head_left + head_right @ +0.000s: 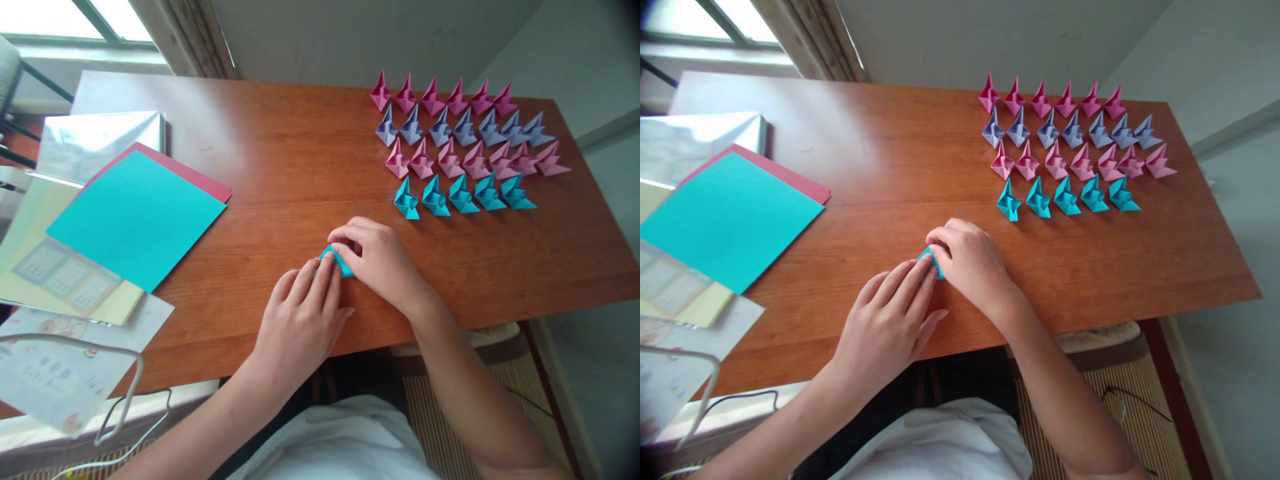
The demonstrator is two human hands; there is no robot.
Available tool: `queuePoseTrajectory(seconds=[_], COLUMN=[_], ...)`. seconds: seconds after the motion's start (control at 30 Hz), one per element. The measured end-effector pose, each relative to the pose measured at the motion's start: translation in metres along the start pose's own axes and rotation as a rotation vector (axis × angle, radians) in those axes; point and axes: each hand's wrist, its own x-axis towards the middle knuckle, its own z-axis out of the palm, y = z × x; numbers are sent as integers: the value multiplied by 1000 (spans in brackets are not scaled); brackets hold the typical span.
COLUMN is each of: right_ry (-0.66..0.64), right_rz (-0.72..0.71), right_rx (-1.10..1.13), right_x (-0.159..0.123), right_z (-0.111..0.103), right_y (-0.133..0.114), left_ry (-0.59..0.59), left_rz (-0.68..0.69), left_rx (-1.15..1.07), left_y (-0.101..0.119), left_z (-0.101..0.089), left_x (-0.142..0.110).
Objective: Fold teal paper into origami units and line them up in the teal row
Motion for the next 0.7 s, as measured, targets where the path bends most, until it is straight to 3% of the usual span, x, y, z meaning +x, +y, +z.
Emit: queuePoseTrajectory(seconds=[0.7], right_ry=[11], right_rz=[5], right_rx=[36], right_x=[1], right_z=[5], right_y=[5], left_ry=[-5], left_rz=[-4], left_rx=[-60], left_y=[3], left_z=[7], left_x=[-7])
